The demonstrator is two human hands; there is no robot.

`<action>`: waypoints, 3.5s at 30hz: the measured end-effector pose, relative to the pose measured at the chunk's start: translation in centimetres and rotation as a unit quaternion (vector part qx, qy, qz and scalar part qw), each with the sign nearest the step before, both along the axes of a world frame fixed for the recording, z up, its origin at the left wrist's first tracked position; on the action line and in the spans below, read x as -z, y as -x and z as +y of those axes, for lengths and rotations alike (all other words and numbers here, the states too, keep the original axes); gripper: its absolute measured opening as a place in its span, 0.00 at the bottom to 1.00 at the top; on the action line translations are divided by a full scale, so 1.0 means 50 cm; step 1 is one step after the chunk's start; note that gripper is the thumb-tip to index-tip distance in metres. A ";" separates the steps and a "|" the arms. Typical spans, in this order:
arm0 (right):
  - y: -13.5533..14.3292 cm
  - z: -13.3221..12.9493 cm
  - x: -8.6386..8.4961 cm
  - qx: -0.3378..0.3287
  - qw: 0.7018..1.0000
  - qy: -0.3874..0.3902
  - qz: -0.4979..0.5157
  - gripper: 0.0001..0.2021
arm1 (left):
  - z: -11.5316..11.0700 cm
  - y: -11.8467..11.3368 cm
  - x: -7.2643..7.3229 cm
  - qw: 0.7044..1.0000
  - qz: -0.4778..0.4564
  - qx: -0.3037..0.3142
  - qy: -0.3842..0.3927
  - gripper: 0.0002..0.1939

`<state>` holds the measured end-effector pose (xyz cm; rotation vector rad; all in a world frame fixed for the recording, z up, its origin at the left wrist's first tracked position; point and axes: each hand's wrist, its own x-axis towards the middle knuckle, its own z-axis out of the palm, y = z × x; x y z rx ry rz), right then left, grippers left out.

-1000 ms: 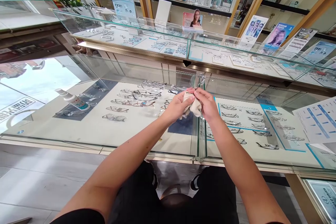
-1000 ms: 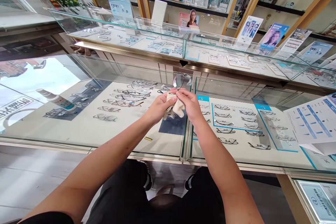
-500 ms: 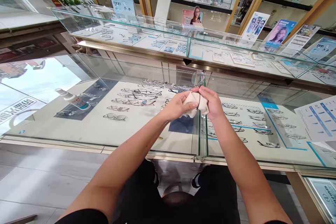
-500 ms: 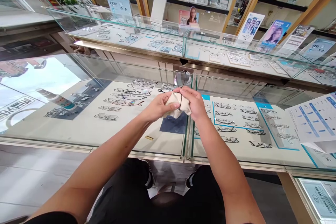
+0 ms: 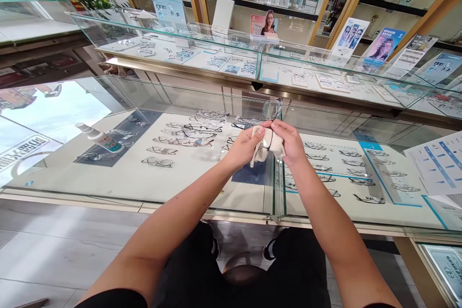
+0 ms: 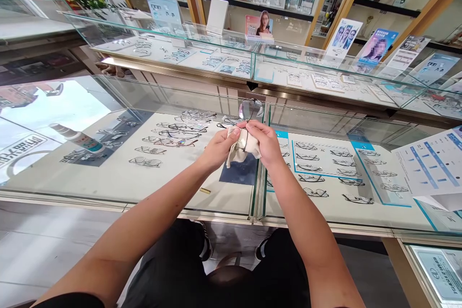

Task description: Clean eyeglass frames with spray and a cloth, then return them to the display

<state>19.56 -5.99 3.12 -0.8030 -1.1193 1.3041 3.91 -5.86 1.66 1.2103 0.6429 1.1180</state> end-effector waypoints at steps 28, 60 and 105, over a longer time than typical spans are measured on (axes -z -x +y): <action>-0.073 0.034 -0.011 0.128 0.987 -0.046 0.086 0.13 | 0.008 -0.027 0.040 0.993 -0.058 -0.057 0.082 0.33; -0.137 0.018 -0.035 -0.212 0.971 0.005 -0.107 0.10 | 0.050 0.047 0.007 0.747 0.280 -0.284 -0.532 0.52; -0.032 0.000 0.008 0.270 0.871 -0.244 -0.330 0.26 | 0.053 0.037 0.021 0.828 0.170 -0.441 -0.303 0.31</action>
